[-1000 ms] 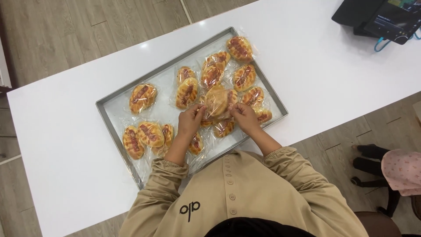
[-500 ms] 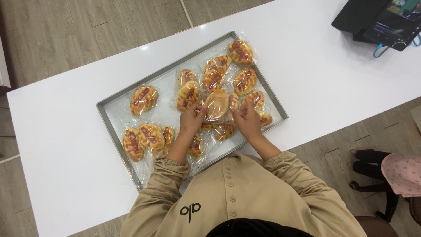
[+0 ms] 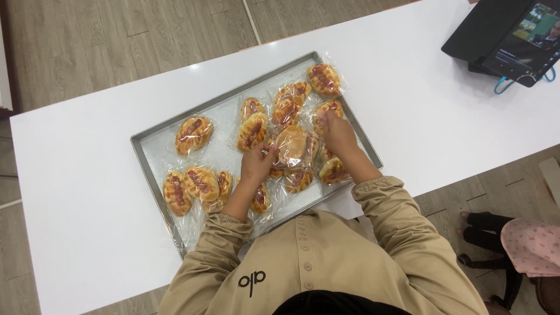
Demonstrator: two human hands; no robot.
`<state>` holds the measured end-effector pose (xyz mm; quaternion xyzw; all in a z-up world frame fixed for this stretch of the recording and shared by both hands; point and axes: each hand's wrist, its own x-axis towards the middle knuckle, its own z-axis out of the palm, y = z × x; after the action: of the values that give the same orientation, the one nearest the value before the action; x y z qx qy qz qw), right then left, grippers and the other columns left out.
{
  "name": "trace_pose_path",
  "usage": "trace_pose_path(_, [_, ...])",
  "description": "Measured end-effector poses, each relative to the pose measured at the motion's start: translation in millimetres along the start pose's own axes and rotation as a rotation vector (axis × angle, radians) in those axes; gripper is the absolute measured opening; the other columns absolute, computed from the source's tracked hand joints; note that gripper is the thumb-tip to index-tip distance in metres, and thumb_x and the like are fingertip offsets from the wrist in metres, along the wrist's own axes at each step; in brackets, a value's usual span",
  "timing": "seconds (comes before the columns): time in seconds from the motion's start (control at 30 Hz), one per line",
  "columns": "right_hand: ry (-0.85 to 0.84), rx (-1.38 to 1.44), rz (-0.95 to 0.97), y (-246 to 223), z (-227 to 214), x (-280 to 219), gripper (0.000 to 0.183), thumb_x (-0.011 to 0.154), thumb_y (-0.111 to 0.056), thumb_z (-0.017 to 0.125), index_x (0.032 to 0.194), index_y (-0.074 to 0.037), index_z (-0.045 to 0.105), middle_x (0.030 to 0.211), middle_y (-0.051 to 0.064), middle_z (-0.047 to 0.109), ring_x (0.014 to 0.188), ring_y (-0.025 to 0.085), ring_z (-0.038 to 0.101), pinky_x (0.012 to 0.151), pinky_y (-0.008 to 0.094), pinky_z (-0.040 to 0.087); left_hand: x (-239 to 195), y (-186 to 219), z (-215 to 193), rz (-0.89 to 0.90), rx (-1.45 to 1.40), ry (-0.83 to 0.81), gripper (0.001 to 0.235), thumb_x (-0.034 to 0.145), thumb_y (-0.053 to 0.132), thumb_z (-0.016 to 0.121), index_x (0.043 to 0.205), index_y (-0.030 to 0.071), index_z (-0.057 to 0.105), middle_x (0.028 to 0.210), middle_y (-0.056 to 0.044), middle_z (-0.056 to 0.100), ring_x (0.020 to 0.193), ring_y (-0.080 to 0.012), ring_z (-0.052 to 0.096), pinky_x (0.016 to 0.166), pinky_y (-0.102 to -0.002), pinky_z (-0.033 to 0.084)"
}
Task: Individually wrapping and sealing pastries in plastic bags on a metal tray at a bakery counter.
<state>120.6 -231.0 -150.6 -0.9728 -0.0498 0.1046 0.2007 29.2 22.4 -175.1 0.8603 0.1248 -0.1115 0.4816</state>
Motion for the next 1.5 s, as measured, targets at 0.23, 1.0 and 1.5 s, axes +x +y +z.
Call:
trace_pose_path(0.23, [0.238,0.731,0.175,18.8,-10.9,-19.5,0.026,0.100,-0.017,0.050,0.108,-0.017,0.075,0.058,-0.003,0.053,0.055,0.010,0.051,0.058,0.026,0.041,-2.7,4.0,1.4,-0.042,0.003,0.033,0.026,0.094,0.046,0.066,0.096,0.021,0.074,0.062,-0.005,0.071,0.076,-0.0327,0.074,0.070,-0.042,0.055])
trace_pose_path(1.0, [-0.020,1.474,0.323,12.5,21.8,-51.7,0.057,0.109,-0.046,0.049,0.061,-0.015,0.045,0.050,0.003,0.040,0.041,0.011,0.043,0.035,0.020,0.018,-7.9,14.9,-2.9,-0.115,0.009,0.037,0.026,0.090,0.048,0.068,0.095,0.022,0.071,0.064,-0.003,0.072,0.082,-0.0320,0.074,0.076,-0.042,0.055])
trace_pose_path(1.5, [-0.041,0.784,0.324,9.8,88.4,-47.6,0.033,0.086,-0.043,0.076,0.070,-0.015,0.072,0.053,0.002,0.056,0.051,0.013,0.054,0.050,0.026,0.033,-10.2,20.4,-5.0,-0.119,0.063,0.012,0.028,0.090,0.050,0.068,0.097,0.024,0.072,0.066,-0.004,0.072,0.085,-0.0332,0.075,0.074,-0.044,0.056])
